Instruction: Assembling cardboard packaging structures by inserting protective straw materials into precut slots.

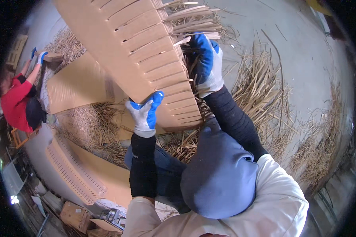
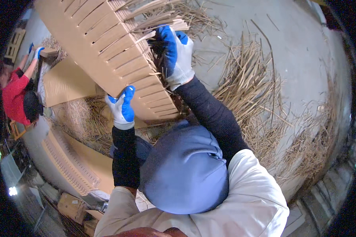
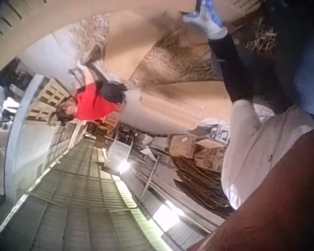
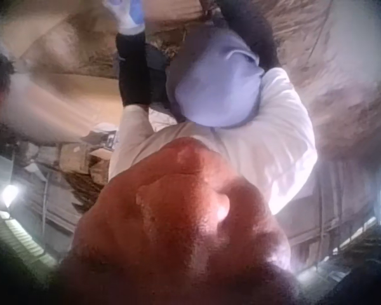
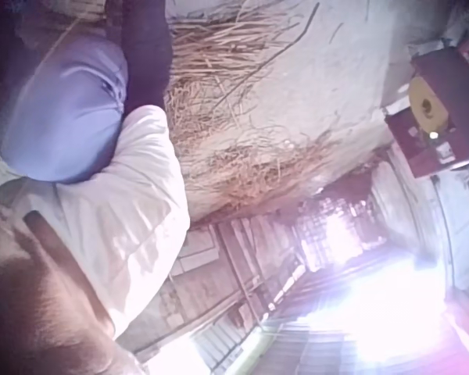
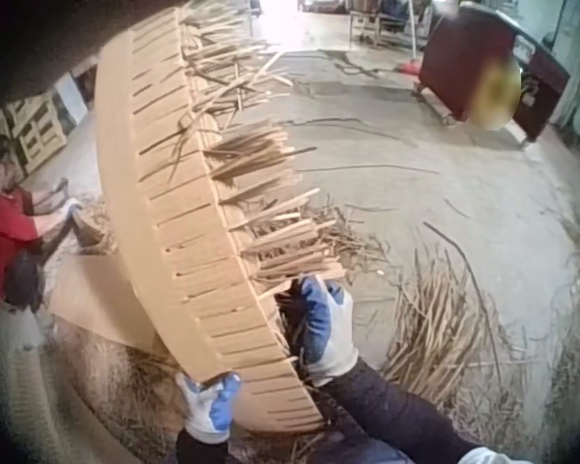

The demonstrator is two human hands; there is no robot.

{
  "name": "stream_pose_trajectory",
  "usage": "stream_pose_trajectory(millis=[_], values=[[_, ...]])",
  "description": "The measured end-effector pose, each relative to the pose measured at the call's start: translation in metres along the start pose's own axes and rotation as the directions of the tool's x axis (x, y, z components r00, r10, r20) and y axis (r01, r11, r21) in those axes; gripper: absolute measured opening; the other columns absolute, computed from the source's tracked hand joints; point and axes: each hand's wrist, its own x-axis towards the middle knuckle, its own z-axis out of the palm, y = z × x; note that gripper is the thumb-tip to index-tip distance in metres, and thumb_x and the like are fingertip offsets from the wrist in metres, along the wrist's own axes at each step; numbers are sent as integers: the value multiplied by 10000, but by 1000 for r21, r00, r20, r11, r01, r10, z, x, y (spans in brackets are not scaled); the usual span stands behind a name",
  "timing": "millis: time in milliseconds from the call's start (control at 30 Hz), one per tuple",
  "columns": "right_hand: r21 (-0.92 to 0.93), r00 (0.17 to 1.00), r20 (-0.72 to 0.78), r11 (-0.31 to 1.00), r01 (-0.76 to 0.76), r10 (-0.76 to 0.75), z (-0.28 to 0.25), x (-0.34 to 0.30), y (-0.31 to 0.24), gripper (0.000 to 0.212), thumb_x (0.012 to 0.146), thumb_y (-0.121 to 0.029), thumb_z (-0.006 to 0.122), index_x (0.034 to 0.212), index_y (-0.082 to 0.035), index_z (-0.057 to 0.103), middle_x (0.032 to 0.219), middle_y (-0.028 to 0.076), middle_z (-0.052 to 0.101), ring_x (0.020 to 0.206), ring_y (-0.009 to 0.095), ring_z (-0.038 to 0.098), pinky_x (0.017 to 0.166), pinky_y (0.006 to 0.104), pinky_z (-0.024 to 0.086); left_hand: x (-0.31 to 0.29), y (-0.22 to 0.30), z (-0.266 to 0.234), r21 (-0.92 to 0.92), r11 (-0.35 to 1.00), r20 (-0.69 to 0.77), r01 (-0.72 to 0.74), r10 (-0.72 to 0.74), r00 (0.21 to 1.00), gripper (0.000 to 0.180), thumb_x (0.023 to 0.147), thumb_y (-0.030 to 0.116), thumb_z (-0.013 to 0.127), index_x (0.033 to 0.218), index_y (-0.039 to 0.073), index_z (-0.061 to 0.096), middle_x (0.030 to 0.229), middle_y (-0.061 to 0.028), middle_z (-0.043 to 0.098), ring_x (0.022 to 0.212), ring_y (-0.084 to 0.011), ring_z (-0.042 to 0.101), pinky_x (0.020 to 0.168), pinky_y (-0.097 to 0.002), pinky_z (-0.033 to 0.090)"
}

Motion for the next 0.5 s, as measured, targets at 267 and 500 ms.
stream_pose_trajectory(millis=[267, 500], values=[[-42, 983, -146, 994, 103, -108, -14, 11, 5, 240, 924, -240, 567, 823, -27, 612, 730, 18, 609, 619, 94, 574, 557, 249, 458, -4, 10, 23, -60, 996, -22, -66, 65, 998, 467, 769, 65, 691, 1177, -37, 487, 961, -93, 617, 813, -199, 634, 794, -347, 545], [9, 983, -164, 997, 81, -79, -60, 47, 3, 306, 940, -333, 538, 938, -40, 625, 783, 46, 640, 676, 139, 620, 586, 254, 491, -1, 10, -2, -65, 996, -36, -53, 51, 998, 409, 792, 26, 651, 1171, -47, 515, 1045, -94, 604, 893, -199, 621, 813, -322, 523]])
